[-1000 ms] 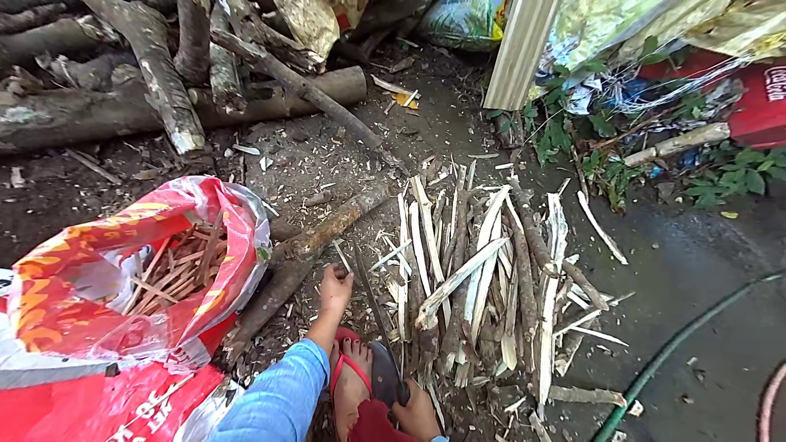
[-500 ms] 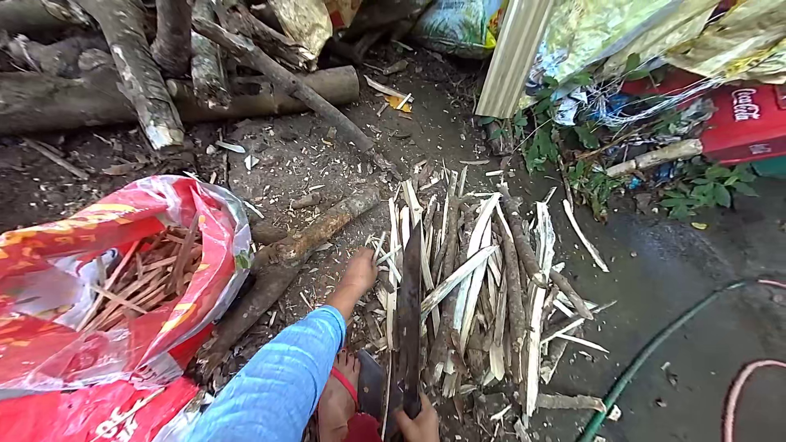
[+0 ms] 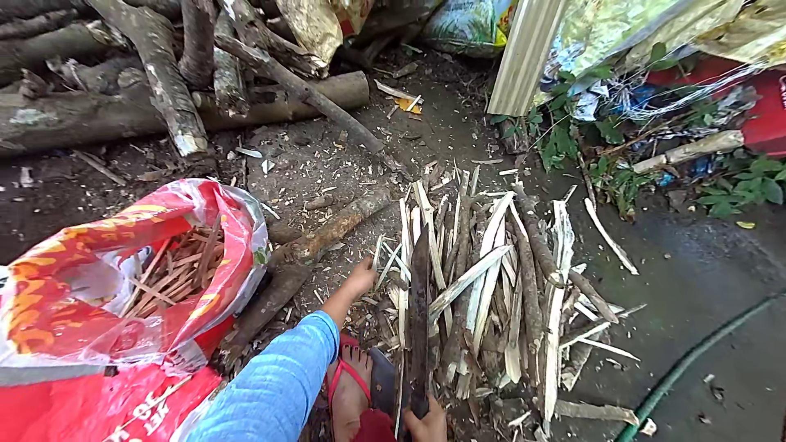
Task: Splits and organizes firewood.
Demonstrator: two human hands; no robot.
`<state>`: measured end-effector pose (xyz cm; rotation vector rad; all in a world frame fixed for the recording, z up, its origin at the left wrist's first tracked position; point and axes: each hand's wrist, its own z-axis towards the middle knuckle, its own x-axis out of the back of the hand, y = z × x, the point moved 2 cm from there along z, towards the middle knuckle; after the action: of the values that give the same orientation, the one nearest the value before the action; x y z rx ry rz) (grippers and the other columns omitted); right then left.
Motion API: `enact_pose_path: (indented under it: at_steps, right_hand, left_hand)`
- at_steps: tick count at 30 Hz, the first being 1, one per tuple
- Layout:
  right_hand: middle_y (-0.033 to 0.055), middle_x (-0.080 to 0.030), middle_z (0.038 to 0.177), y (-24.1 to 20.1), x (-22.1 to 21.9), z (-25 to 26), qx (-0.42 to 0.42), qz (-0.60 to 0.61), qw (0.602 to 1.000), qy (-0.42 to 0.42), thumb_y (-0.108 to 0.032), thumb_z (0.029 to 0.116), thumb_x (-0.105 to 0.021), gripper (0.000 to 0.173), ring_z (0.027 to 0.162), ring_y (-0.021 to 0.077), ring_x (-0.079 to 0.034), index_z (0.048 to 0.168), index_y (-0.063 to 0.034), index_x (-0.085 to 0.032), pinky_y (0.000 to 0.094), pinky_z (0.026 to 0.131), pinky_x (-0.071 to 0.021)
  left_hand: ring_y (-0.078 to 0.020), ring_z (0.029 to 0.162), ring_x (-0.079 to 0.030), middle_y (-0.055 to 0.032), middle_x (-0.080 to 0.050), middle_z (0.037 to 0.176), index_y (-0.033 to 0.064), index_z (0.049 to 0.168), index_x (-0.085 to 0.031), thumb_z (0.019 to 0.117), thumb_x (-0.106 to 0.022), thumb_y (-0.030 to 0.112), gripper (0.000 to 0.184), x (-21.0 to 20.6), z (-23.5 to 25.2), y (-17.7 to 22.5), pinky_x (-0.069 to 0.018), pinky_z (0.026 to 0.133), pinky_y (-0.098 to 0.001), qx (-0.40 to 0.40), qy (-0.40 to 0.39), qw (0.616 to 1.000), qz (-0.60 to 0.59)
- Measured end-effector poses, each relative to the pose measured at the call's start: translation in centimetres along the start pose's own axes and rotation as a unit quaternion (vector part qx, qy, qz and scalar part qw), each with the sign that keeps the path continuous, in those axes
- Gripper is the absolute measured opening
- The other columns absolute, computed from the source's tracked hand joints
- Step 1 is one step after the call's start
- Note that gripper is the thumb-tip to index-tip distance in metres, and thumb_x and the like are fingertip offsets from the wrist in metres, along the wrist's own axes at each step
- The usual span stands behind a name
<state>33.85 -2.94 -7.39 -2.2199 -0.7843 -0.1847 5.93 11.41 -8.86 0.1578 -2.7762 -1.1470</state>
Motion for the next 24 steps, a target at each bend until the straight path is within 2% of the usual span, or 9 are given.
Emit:
enact_pose_path:
  at_steps: [2, 5, 7, 9, 13, 14, 17, 21, 24]
  right_hand:
    - [0.0194, -0.068, 0.083, -0.2, -0.3, -0.1, 0.003, 0.011, 1.000, 0.005, -0.002, 0.0787, -0.071, 0.046, 0.068, 0.0222, -0.067, 0.120, 0.0156, -0.059, 0.0433, 0.072, -0.0585]
    - [0.0142, -0.067, 0.079, -0.4, -0.5, -0.1, 0.003, 0.036, 0.999, 0.007, -0.002, 0.0795, -0.071, 0.043, 0.062, 0.0165, -0.065, 0.118, 0.0138, -0.058, 0.0371, 0.067, -0.0591]
    - [0.0120, -0.067, 0.076, -0.5, -0.5, 0.0, 0.001, 0.055, 0.998, 0.010, -0.001, 0.0794, -0.070, 0.039, 0.059, 0.0148, -0.065, 0.115, 0.0127, -0.059, 0.0349, 0.064, -0.0591]
    - [0.0106, -0.067, 0.073, -0.6, -0.5, -0.1, 0.001, 0.073, 0.997, 0.014, 0.001, 0.0785, -0.069, 0.035, 0.057, 0.0139, -0.065, 0.110, 0.0116, -0.060, 0.0336, 0.062, -0.0596]
    - [0.0094, -0.067, 0.073, -0.6, -0.2, -0.1, -0.006, 0.086, 0.996, 0.020, 0.003, 0.0788, -0.068, 0.032, 0.058, 0.0130, -0.065, 0.108, 0.0106, -0.059, 0.0323, 0.062, -0.0595]
    - [0.0088, -0.067, 0.071, -0.6, -0.1, -0.1, -0.009, 0.087, 0.996, 0.022, 0.003, 0.0786, -0.068, 0.031, 0.057, 0.0125, -0.065, 0.107, 0.0100, -0.059, 0.0318, 0.061, -0.0589]
    - [0.0066, -0.066, 0.069, -0.3, -0.1, 0.2, -0.003, 0.100, 0.995, 0.028, 0.002, 0.0768, -0.068, 0.031, 0.054, 0.0107, -0.063, 0.106, 0.0085, -0.059, 0.0298, 0.058, -0.0580]
    - [0.0066, -0.065, 0.068, 0.2, -0.4, 0.4, 0.005, 0.107, 0.994, 0.029, -0.002, 0.0745, -0.068, 0.034, 0.053, 0.0123, -0.062, 0.105, 0.0082, -0.059, 0.0316, 0.057, -0.0571]
    - [0.0043, -0.063, 0.064, 0.2, -0.6, 0.4, 0.005, 0.125, 0.992, 0.031, 0.000, 0.0732, -0.068, 0.031, 0.051, 0.0104, -0.060, 0.102, 0.0067, -0.059, 0.0296, 0.055, -0.0558]
  left_hand:
    - [-0.0235, 0.096, -0.060, -0.0201, -0.058, 0.122, -0.0022, 0.140, -0.047, 0.1034, -0.047, 0.003, 0.037, -0.3, 0.6, 0.3, -0.0511, 0.086, -0.0391, -0.007, 0.009, 1.000, 0.011]
    - [-0.0361, 0.112, -0.063, -0.0251, -0.063, 0.123, -0.0002, 0.143, -0.049, 0.1003, -0.063, 0.013, 0.046, -1.3, 1.2, 2.0, -0.0498, 0.099, -0.0531, -0.035, 0.003, 0.987, 0.154]
    - [-0.0403, 0.125, -0.060, -0.0254, -0.060, 0.135, 0.0025, 0.148, -0.046, 0.0989, -0.063, 0.010, 0.053, -2.5, 1.4, 3.5, -0.0467, 0.107, -0.0572, -0.053, -0.014, 0.960, 0.274]
    - [-0.0416, 0.135, -0.054, -0.0237, -0.051, 0.149, 0.0076, 0.154, -0.043, 0.0978, -0.060, 0.006, 0.059, -3.4, 2.2, 3.7, -0.0444, 0.111, -0.0586, -0.063, -0.022, 0.929, 0.363]
    - [-0.0443, 0.134, -0.054, -0.0245, -0.051, 0.148, 0.0073, 0.145, -0.055, 0.1032, -0.048, 0.004, 0.043, -3.9, 2.7, 3.8, -0.0455, 0.108, -0.0610, -0.066, -0.016, 0.903, 0.425]
    - [-0.0457, 0.133, -0.053, -0.0252, -0.048, 0.151, 0.0075, 0.144, -0.056, 0.1035, -0.048, 0.003, 0.042, -3.7, 2.6, 3.8, -0.0456, 0.107, -0.0612, -0.068, -0.017, 0.898, 0.434]
    - [-0.0492, 0.132, -0.052, -0.0280, -0.041, 0.154, 0.0079, 0.144, -0.056, 0.1044, -0.051, 0.004, 0.040, -2.9, 2.2, 3.7, -0.0446, 0.108, -0.0609, -0.087, -0.025, 0.879, 0.468]
    - [-0.0509, 0.133, -0.051, -0.0312, -0.042, 0.152, 0.0118, 0.147, -0.054, 0.1045, -0.050, 0.003, 0.044, -1.7, 1.7, 2.6, -0.0431, 0.109, -0.0614, -0.095, -0.034, 0.861, 0.498]
    - [-0.0494, 0.133, -0.051, -0.0306, -0.045, 0.150, 0.0106, 0.145, -0.056, 0.1055, -0.055, 0.011, 0.040, -0.8, 1.4, 1.8, -0.0423, 0.110, -0.0605, -0.110, -0.033, 0.868, 0.483]
